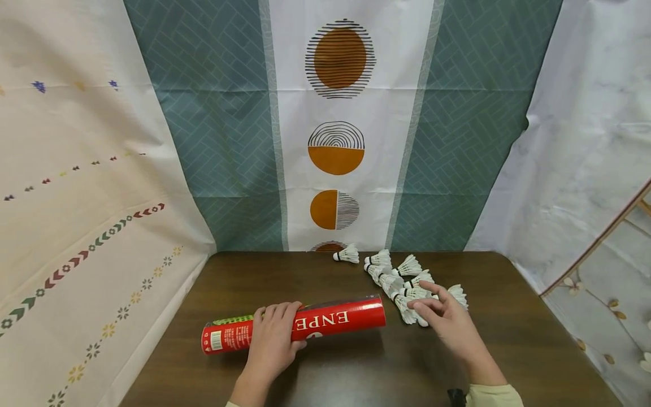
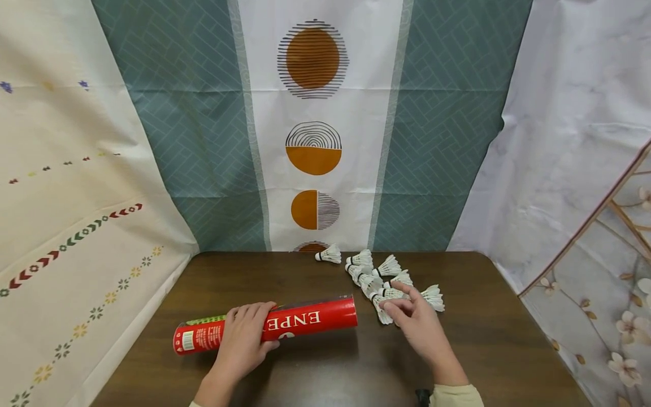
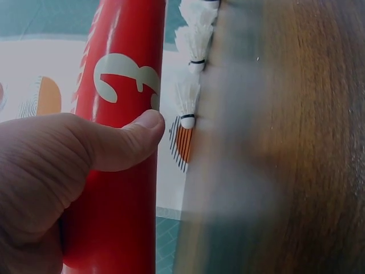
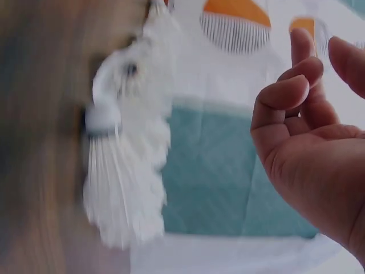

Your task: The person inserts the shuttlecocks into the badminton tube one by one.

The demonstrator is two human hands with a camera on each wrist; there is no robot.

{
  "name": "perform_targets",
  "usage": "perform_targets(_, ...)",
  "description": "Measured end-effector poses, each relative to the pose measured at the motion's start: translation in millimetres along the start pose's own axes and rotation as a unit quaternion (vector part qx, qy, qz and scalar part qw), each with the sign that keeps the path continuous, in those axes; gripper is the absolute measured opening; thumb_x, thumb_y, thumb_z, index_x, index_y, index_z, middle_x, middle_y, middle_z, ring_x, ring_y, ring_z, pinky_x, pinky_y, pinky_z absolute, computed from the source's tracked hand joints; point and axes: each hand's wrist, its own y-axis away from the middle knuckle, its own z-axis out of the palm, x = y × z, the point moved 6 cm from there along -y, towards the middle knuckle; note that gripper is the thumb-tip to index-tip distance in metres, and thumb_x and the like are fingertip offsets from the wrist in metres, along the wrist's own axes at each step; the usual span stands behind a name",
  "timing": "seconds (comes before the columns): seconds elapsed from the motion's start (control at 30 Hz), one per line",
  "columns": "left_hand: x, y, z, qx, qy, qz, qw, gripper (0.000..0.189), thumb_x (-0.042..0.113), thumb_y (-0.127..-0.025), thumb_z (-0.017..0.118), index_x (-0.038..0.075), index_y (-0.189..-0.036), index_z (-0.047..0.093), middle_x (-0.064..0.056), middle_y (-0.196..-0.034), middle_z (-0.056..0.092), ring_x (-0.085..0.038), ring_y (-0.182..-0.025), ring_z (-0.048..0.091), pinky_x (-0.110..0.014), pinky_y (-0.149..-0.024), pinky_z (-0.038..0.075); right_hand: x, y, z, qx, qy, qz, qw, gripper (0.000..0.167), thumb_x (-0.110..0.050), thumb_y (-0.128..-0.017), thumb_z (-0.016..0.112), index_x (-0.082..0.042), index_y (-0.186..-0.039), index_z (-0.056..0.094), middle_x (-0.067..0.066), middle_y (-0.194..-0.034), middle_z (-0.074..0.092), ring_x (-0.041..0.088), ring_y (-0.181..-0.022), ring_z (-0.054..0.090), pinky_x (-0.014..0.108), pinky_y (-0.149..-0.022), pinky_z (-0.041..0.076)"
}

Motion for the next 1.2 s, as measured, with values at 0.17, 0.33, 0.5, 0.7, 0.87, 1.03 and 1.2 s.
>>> perform_targets(0.17, -0.6, 1.1, 1.1, -0.003, 0.003, 0.003, 1.0, 0.086, 0.033, -0.066, 0.104, 0.017, -0.139, 0.061, -0.009, -0.132, 0.072, -0.034, -0.122, 0.063, -0.068, -0.111, 0.043, 15, 6.9, -43, 0.051, 0.047, 0.024, 0.9973, 0.059, -0.034, -0.108, 0.065, -0.008, -0.158, 0.043, -0.004, -0.117, 0.082, -0.014, -0.107, 0.063, 0.016, -0.086, 0.05)
perform_targets(0.33, -0.3, 1.6, 1.9, -0.006, 0.004, 0.007, 0.9999, 0.085, 0.033, -0.067, 0.104, 0.016, -0.139, 0.061, -0.01, -0.132, 0.072, -0.035, -0.122, 0.063, -0.068, -0.11, 0.043, 34, 13.6, -69, 0.071, 0.048, 0.068, 0.994, 0.065, -0.039, -0.108, 0.064, -0.006, -0.159, 0.041, -0.017, -0.11, 0.08, -0.014, -0.102, 0.063, 0.018, -0.082, 0.053)
perform_targets(0.5, -0.4, 2.3, 3.0, -0.007, 0.004, 0.006, 0.9999, 0.085, 0.033, -0.066, 0.104, 0.017, -0.139, 0.061, -0.01, -0.131, 0.072, -0.035, -0.122, 0.063, -0.069, -0.111, 0.042, 49, 15.1, -83, 0.08, 0.109, 0.087, 0.9869, 0.068, -0.045, -0.107, 0.063, -0.005, -0.158, 0.042, 0.0, -0.117, 0.082, -0.023, -0.098, 0.055, 0.016, -0.079, 0.051)
perform_targets(0.7, -1.2, 3.2, 4.1, -0.008, 0.005, 0.006, 0.9999, 0.085, 0.034, -0.066, 0.104, 0.017, -0.138, 0.062, -0.01, -0.131, 0.072, -0.035, -0.122, 0.063, -0.069, -0.11, 0.042, 67, 8.0, -84, 0.071, 0.209, 0.071, 0.9726, 0.062, -0.034, -0.107, 0.068, 0.002, -0.153, 0.048, 0.024, -0.129, 0.075, 0.01, -0.101, 0.075, 0.029, -0.078, 0.058)
perform_targets(0.87, -2.1, 3.6, 6.3, -0.016, 0.005, 0.002, 0.9998, 0.086, 0.035, -0.066, 0.104, 0.018, -0.138, 0.061, -0.01, -0.132, 0.071, -0.036, -0.123, 0.063, -0.069, -0.111, 0.042, 74, 0.3, -72, 0.036, 0.259, 0.05, 0.9641, 0.057, -0.023, -0.103, 0.073, 0.005, -0.148, 0.052, 0.024, -0.12, 0.078, 0.04, -0.11, 0.076, 0.047, -0.084, 0.061)
perform_targets(1.03, -2.0, 3.9, 8.4, -0.021, 0.006, 0.002, 0.9998, 0.086, 0.036, -0.066, 0.104, 0.019, -0.138, 0.061, -0.009, -0.133, 0.071, -0.036, -0.124, 0.063, -0.069, -0.112, 0.041, 79, -4.2, -63, 0.028, 0.274, 0.047, 0.9601, 0.054, -0.02, -0.099, 0.077, 0.003, -0.144, 0.056, 0.017, -0.11, 0.082, 0.033, -0.102, 0.078, 0.043, -0.081, 0.06)
perform_targets(1.2, -0.1, 5.1, 4.9, -0.012, 0.003, 0.008, 0.9999, 0.086, 0.036, -0.065, 0.104, 0.018, -0.137, 0.062, -0.009, -0.131, 0.072, -0.036, -0.122, 0.063, -0.068, -0.11, 0.042, 78, -7.1, -60, 0.035, 0.278, 0.043, 0.959, 0.052, -0.017, -0.097, 0.078, 0.0, -0.142, 0.059, 0.014, -0.105, 0.082, 0.026, -0.094, 0.078, 0.038, -0.076, 0.057)
